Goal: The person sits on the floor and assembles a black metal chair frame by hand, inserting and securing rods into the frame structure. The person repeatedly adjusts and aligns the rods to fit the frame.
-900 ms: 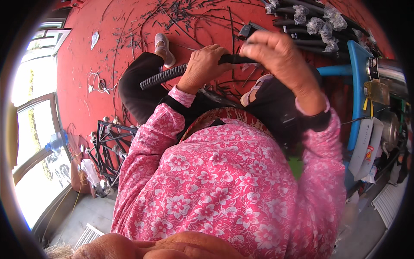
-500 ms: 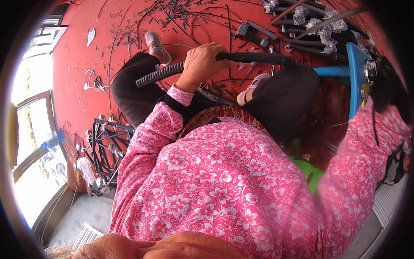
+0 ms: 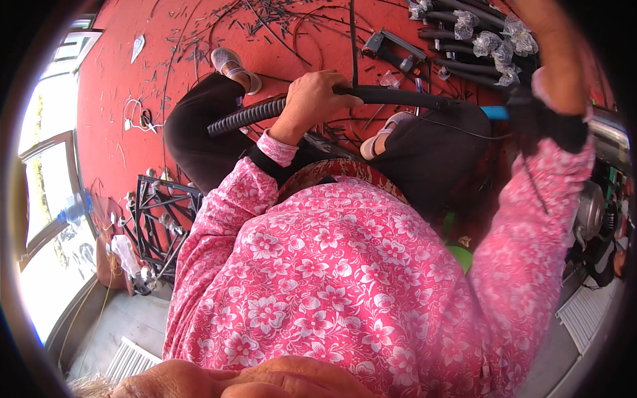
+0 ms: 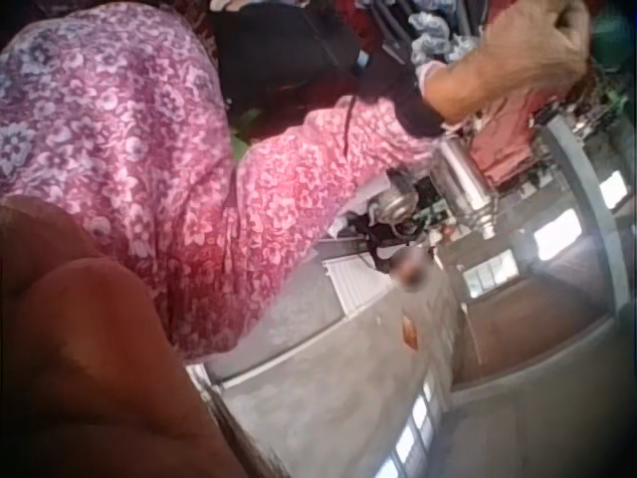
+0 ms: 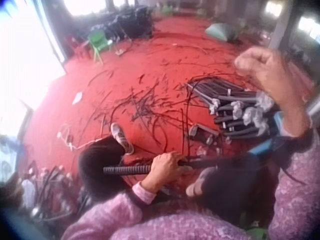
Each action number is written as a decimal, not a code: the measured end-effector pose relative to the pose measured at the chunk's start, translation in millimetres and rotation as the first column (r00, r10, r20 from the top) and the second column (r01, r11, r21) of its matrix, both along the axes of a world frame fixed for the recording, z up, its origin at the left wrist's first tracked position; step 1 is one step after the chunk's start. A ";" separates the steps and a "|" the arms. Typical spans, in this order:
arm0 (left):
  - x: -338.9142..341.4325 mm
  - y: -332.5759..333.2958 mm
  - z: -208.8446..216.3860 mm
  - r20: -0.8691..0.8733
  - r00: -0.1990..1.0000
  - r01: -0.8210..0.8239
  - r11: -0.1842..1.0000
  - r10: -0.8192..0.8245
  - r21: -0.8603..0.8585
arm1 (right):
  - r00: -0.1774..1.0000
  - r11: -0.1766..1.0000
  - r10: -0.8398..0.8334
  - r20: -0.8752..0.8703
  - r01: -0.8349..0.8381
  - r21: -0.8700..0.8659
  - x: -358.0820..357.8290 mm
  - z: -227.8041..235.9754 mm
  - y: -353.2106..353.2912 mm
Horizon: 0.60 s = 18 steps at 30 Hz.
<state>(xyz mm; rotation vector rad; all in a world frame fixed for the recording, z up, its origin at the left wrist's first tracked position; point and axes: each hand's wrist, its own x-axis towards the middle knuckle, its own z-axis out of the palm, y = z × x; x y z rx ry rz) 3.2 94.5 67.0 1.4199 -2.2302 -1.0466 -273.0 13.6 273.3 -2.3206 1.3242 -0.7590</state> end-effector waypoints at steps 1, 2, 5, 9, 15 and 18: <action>0.2 0.8 0.0 0.001 1.000 -0.001 1.000 0.001 0.009 | 1.000 0.986 0.001 0.002 -0.001 0.165 7.3 -26.6 6.9; 0.5 1.1 -0.3 0.002 1.000 0.000 1.000 0.000 0.018 | 0.999 0.948 -0.015 -0.048 0.030 0.318 16.6 -55.9 17.1; 0.8 1.5 -1.5 -0.035 0.999 -0.003 1.000 0.002 -0.010 | 0.955 0.774 -0.029 -0.295 0.208 0.598 47.4 -140.9 48.5; 0.6 2.8 0.2 -0.037 0.999 -0.011 0.999 0.009 -0.041 | 0.946 0.543 -0.250 0.207 -0.040 0.839 63.5 -202.9 69.5; 1.9 7.4 4.4 -0.026 0.996 -0.087 0.996 0.086 -0.032 | 0.881 0.562 -0.391 0.267 -0.002 0.827 74.6 -212.9 65.8; 1.5 14.3 0.4 0.035 0.996 -0.074 0.959 0.087 -0.273 | 0.850 0.582 -0.427 0.309 -0.003 0.813 79.0 -214.9 66.6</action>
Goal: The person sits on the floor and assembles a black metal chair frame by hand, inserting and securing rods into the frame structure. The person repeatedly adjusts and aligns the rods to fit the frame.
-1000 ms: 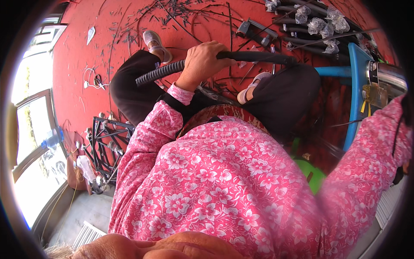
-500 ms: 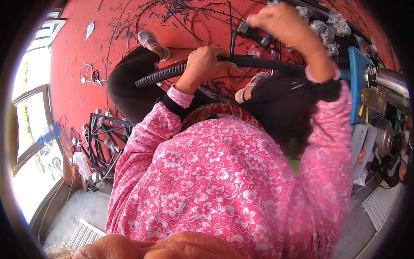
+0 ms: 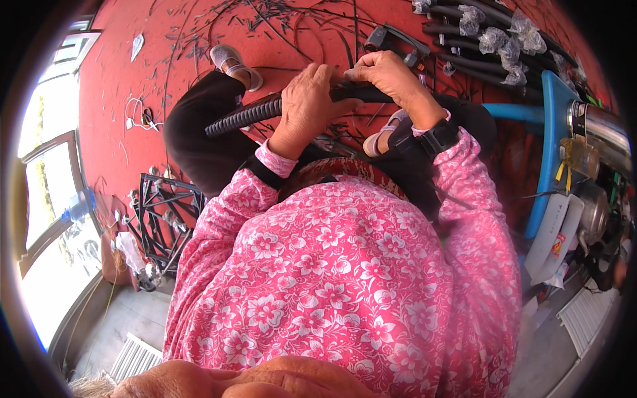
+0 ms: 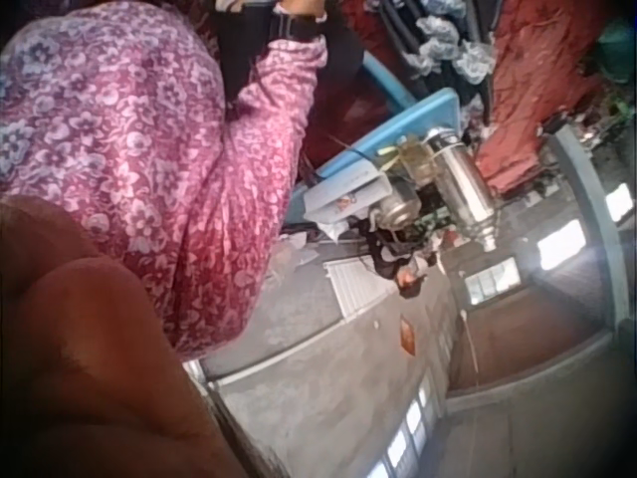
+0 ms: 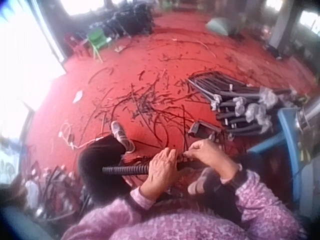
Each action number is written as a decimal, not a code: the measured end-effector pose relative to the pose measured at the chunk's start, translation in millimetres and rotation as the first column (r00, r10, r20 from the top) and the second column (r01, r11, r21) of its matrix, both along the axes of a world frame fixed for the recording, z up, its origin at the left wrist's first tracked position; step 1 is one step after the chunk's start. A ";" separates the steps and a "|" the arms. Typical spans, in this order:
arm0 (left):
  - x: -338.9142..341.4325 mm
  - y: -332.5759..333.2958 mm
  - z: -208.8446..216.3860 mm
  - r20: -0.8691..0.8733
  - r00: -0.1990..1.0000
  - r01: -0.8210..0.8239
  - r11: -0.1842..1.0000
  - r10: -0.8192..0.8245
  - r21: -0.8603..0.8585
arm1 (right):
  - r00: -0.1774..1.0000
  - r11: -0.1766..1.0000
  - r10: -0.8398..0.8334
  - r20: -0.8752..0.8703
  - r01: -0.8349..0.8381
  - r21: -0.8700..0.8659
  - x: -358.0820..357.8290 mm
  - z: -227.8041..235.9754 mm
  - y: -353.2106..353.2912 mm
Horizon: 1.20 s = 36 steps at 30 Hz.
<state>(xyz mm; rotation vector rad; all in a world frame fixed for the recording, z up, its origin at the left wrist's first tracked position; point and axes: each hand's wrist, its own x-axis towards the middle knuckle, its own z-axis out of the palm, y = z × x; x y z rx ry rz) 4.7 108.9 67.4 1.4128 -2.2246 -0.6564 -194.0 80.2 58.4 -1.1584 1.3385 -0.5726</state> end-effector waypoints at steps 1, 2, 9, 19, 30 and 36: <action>0.6 1.8 -2.0 -0.010 1.000 0.018 0.993 -0.020 -0.118 | 0.999 1.000 0.012 -0.036 -0.011 0.010 -0.4 -1.5 -0.2; 1.1 3.3 -4.4 -0.017 0.999 0.047 0.977 -0.051 -0.206 | 0.998 0.999 0.030 -0.058 -0.028 0.028 -1.6 -4.2 -0.9; 0.8 4.0 -10.2 -0.066 0.971 0.198 0.926 -0.231 -0.322 | 0.973 0.998 0.061 -0.222 -0.052 0.046 3.1 -15.2 -8.5; -2.8 -16.8 2.7 -0.101 0.959 0.271 0.962 -0.266 0.042 | 0.997 0.992 -0.063 0.051 0.057 0.111 -18.0 16.3 88.2; 0.9 -30.2 -7.2 -0.082 0.917 0.398 0.909 -0.390 0.123 | 0.986 0.978 -0.107 0.130 0.128 -0.163 19.8 -50.2 98.1; 3.8 -29.8 -8.3 -0.117 0.892 0.444 0.894 -0.436 0.062 | 0.990 0.997 0.054 0.130 -0.061 0.055 3.0 36.9 89.9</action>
